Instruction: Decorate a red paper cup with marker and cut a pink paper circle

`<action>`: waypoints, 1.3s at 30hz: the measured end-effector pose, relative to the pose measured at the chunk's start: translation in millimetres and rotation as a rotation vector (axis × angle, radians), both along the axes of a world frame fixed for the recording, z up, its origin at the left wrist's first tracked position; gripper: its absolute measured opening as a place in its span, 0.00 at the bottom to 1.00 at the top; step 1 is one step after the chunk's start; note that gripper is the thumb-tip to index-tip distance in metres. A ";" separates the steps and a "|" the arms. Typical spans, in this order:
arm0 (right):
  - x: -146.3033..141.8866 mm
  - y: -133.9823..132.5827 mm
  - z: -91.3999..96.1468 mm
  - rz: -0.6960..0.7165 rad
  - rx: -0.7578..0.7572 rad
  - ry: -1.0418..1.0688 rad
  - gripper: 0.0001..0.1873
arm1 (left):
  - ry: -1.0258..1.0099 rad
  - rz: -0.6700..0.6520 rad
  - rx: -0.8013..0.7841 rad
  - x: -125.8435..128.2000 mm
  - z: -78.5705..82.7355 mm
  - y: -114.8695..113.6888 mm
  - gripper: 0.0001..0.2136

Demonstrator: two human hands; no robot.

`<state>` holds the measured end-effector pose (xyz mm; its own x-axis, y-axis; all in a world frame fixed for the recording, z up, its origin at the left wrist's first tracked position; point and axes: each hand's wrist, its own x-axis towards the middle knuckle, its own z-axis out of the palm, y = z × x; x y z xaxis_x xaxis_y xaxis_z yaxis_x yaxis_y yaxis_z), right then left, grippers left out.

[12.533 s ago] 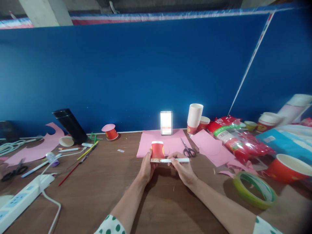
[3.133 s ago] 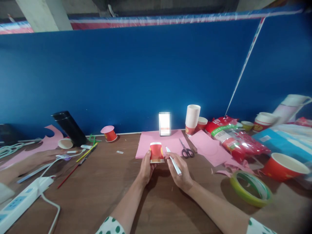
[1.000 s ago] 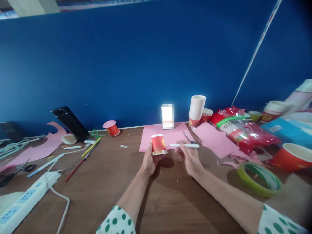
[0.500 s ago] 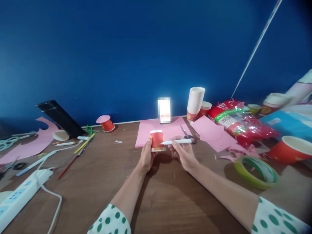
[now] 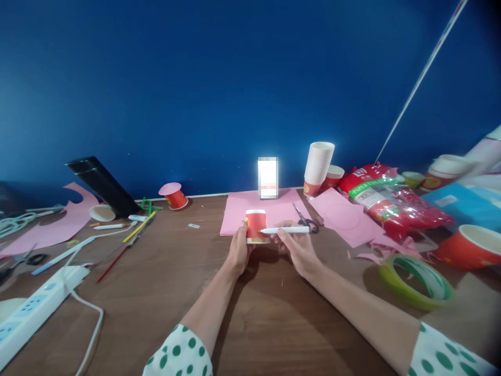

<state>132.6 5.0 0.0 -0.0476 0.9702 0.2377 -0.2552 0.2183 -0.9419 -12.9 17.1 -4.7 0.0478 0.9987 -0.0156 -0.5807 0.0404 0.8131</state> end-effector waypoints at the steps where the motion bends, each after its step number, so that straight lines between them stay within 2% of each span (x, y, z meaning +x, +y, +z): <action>1: -0.1 0.0 -0.3 0.001 -0.003 0.000 0.11 | 0.000 0.002 0.005 0.0 -0.1 -0.2 0.17; 11: -0.4 -2.0 6.2 0.027 -0.024 -0.001 0.12 | -0.003 -0.012 0.012 0.2 -0.2 -0.4 0.17; 19: -0.4 -1.1 3.3 0.015 -0.022 -0.012 0.13 | -0.004 -0.017 0.033 0.9 1.2 -1.3 0.18; 26: -1.8 -3.9 10.2 0.012 -0.045 0.001 0.14 | 0.011 -0.012 0.024 0.3 1.0 -1.1 0.17; 32: -1.2 -1.8 5.2 0.013 -0.042 -0.013 0.13 | 0.096 0.020 0.050 -0.3 -2.8 -1.7 0.19; 39: -1.0 -2.1 5.8 0.024 -0.053 0.010 0.14 | 0.065 -0.003 0.043 0.4 0.3 -2.6 0.16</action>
